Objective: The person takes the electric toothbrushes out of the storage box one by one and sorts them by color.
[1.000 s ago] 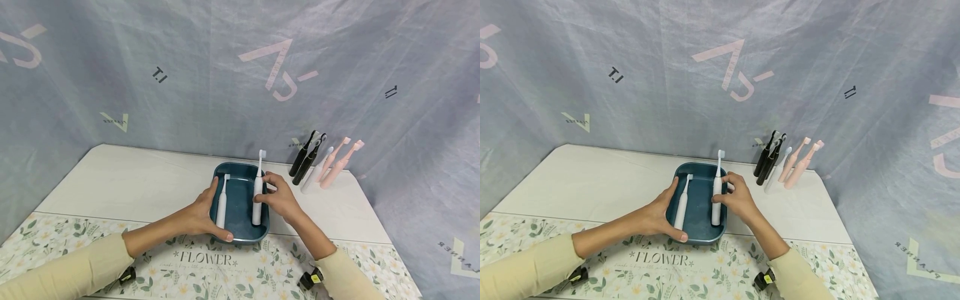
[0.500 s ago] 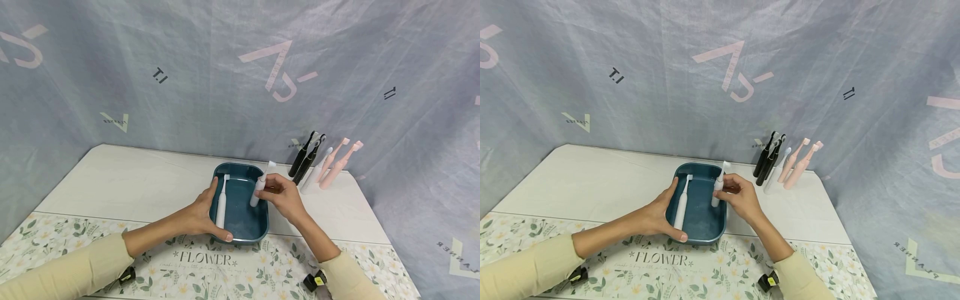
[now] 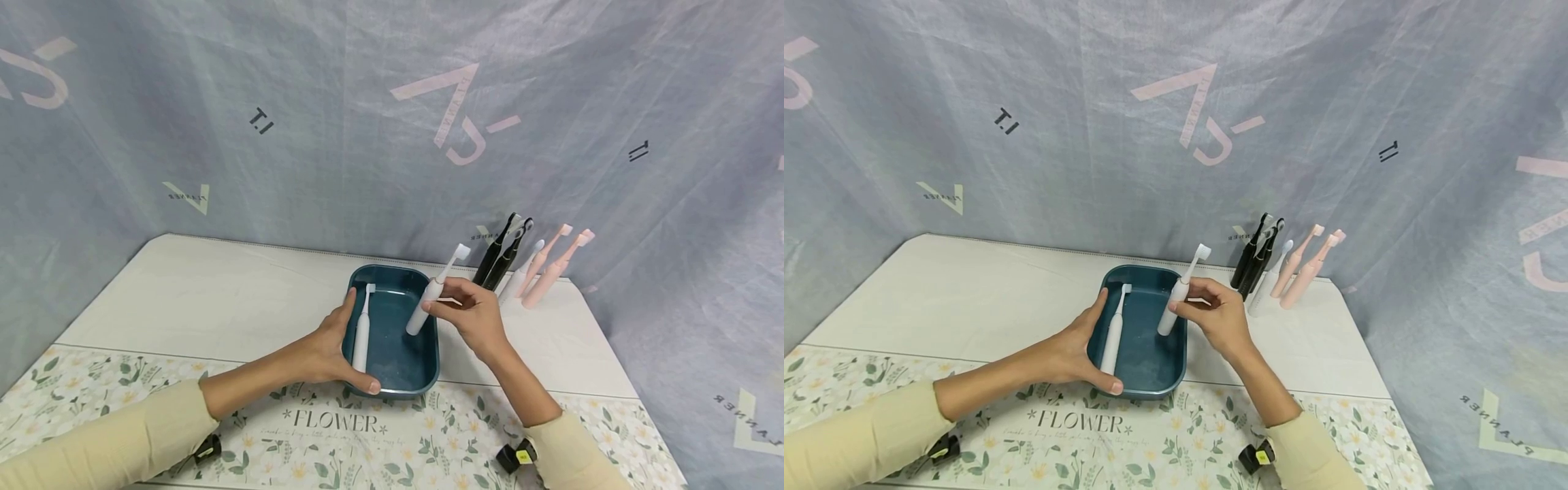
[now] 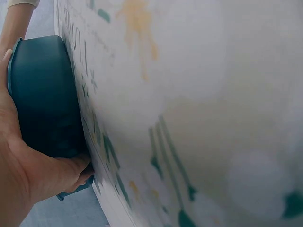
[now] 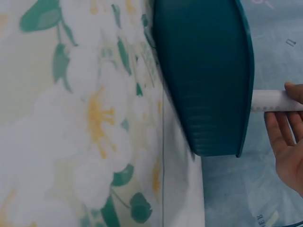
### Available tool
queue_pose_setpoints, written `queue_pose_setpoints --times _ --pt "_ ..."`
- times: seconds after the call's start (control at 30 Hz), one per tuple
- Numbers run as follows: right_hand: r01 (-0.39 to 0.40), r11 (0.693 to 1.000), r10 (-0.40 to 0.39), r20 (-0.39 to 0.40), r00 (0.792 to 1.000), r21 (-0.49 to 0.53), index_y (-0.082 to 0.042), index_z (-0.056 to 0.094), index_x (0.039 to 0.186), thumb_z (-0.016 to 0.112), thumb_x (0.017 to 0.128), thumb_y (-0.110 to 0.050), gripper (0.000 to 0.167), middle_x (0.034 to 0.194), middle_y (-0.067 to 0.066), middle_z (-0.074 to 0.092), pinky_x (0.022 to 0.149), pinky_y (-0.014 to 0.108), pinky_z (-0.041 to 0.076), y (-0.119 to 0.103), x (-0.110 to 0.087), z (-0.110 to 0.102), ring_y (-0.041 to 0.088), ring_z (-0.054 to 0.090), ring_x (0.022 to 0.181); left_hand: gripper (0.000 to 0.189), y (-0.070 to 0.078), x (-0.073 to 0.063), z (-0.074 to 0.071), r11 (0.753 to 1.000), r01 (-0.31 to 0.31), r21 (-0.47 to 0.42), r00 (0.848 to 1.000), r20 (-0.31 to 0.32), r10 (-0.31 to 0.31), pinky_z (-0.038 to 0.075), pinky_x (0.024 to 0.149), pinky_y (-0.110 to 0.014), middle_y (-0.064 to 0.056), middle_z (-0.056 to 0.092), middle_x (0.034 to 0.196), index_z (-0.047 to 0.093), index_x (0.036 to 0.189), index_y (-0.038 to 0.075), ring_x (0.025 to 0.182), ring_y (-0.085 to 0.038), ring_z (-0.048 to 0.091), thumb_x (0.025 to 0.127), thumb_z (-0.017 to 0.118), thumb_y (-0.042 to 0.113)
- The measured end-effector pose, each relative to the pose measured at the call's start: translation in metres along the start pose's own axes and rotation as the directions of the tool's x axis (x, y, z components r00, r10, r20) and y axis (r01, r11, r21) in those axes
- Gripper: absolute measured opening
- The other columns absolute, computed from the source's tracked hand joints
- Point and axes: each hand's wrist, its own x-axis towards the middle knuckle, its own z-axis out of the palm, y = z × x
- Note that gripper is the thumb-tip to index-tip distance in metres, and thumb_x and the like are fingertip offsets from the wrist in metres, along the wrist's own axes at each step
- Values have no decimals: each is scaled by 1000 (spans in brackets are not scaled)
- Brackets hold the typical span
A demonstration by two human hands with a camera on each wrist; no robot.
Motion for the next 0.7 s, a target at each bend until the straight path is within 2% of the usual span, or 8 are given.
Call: queue_pose_setpoints --times 0.13,0.33,0.5,0.7 --pt "-12 1000 12 -18 1000 3 11 76 129 88 89 12 42 104 -18 83 101 29 66 -5 1 -2 2 79 104 176 -1 0 0 1000 -2 -5 1000 4 2 26 132 -80 -26 -7 189 -23 180 21 176 -52 2 68 108 57" --pt "11 1000 -10 -53 999 21 11 77 126 86 88 15 39 104 -15 83 101 29 66 -10 2 -8 2 79 103 175 -3 0 0 1000 -1 -1 1000 3 1 26 132 -80 -27 -6 189 -22 180 22 176 -52 2 68 108 56" --pt "-5 999 8 -95 995 35 1 81 120 86 88 15 35 101 -14 83 101 27 66 -15 5 -16 2 79 101 176 -3 1 -1 1000 -8 -2 1000 4 8 27 132 -79 -26 -7 189 -22 180 21 176 -52 2 68 108 58" --pt "-49 998 42 -140 989 -50 -11 83 117 90 91 6 32 99 -17 81 89 22 66 -22 4 -28 4 77 95 176 -2 1 -2 1000 -3 -6 1000 11 3 27 132 -79 -25 -8 189 -22 180 22 177 -51 1 67 108 60"
